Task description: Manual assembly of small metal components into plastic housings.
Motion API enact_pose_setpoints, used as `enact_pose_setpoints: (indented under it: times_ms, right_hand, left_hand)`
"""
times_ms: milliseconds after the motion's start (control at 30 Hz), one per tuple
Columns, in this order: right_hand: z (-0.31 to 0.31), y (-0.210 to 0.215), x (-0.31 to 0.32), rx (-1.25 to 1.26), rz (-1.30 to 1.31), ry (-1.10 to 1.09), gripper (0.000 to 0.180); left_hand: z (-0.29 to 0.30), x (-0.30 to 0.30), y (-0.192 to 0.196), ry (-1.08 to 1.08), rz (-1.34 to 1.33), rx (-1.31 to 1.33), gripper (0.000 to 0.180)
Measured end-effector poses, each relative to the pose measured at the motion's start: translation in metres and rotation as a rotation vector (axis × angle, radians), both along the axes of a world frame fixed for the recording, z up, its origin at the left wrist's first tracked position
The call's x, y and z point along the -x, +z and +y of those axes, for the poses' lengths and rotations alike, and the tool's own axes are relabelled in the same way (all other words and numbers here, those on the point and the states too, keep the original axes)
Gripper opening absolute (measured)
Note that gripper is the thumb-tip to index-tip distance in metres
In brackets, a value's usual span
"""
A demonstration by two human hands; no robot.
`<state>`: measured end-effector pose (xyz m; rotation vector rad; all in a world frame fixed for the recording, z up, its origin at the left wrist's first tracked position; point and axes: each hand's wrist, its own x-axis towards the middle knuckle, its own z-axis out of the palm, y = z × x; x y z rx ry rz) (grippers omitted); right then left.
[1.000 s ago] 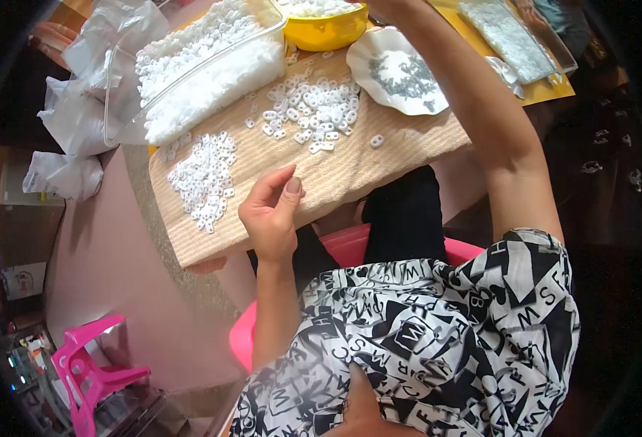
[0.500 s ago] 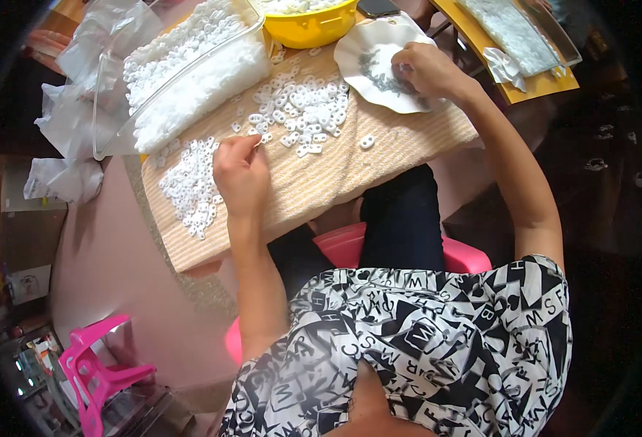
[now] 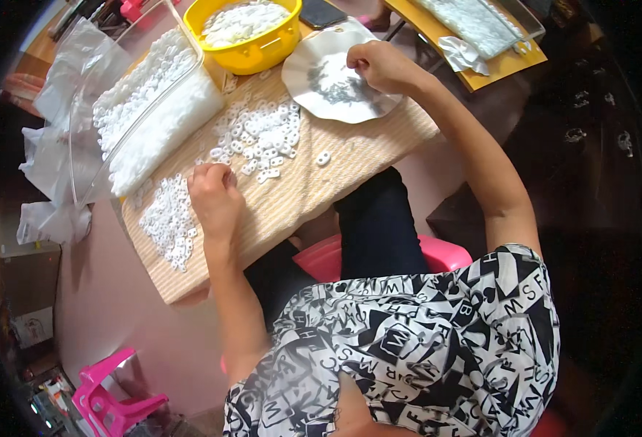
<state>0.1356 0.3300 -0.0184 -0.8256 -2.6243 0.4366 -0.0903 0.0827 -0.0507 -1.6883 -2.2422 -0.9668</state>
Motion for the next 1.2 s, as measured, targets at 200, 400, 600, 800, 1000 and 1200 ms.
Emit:
enact_pose_setpoints:
  times_ms: [200,400,600,800,1000,1200]
  right_hand:
    - [0.002,0.012,-0.006,0.154,-0.066,0.006,0.009]
    - [0.013,0.006,0.03,-0.091,-0.037,0.021,0.015]
    - [0.019,-0.003,0.057,-0.206,-0.279,0.005,0.012]
    - [0.005,-0.003,0.05,-0.261,-0.267,-0.077,0.014]
    - [-0.05,0.024,0.038,0.059,0.202,-0.023,0.013]
    - [-0.154,0.034,0.044,0.983,0.571,0.228,0.012]
  left_hand:
    - [-0.004,-0.005,0.002,-0.021,0.02,-0.057,0.009]
    - [-0.021,-0.023,0.002,0.059,-0.28,-0.105,0.004]
    - [-0.04,-0.035,0.013,-0.012,-1.101,-0.229,0.007]
    - [-0.054,-0.039,0.022,-0.128,-1.601,-0.306,0.016]
    - [-0.064,-0.038,0.018,-0.298,-2.016,-0.392,0.022]
    - [-0.061,-0.057,0.029,-0.359,-2.054,-0.407,0.02]
